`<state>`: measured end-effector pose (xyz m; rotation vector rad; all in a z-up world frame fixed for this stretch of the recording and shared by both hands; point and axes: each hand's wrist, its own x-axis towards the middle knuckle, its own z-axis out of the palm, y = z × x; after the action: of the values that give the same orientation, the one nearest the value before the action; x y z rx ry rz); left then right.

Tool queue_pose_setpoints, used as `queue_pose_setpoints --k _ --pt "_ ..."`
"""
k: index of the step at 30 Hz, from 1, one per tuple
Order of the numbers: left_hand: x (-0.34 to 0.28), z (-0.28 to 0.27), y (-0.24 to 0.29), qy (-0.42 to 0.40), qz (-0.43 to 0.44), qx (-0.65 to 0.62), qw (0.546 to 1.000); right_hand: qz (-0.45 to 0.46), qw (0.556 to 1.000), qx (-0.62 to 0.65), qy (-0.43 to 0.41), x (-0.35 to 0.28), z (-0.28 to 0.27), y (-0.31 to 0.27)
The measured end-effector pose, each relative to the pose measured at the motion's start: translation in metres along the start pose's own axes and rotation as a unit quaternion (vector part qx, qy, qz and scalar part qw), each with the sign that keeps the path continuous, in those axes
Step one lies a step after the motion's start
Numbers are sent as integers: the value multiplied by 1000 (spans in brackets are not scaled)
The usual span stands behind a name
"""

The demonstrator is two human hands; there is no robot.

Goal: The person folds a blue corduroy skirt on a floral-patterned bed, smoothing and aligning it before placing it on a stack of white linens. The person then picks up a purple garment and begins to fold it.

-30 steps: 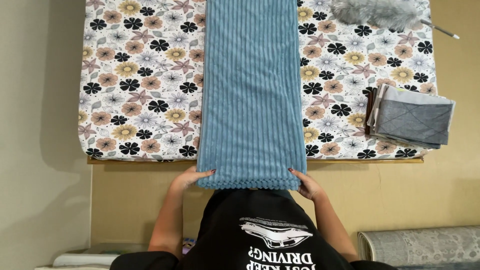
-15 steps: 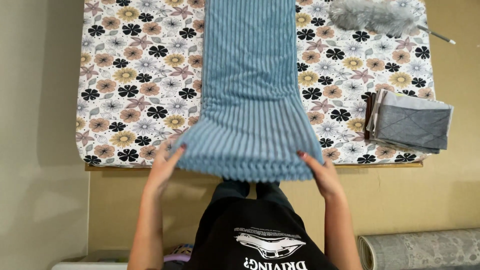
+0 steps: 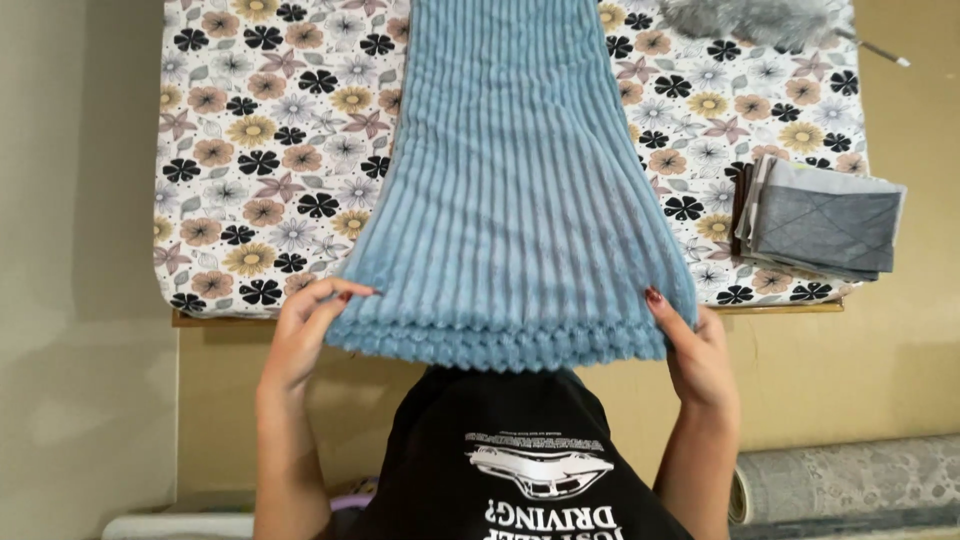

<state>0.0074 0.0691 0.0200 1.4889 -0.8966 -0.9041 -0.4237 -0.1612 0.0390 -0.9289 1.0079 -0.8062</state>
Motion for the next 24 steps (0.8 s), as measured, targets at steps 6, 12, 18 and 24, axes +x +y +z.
queue_pose_setpoints --k 6,12,18,24 --pt "-47 -41 69 -80 12 -50 995 -31 999 -8 -3 -56 -32 -27" --pt "-100 -64 95 -100 7 -54 993 -67 998 7 -10 -109 -97 -19" --pt "-80 -57 67 -173 0 -138 975 -4 996 38 80 -89 -143 19" --pt "30 -32 58 -25 -66 -252 965 0 998 70 -2 10 -38 -45"
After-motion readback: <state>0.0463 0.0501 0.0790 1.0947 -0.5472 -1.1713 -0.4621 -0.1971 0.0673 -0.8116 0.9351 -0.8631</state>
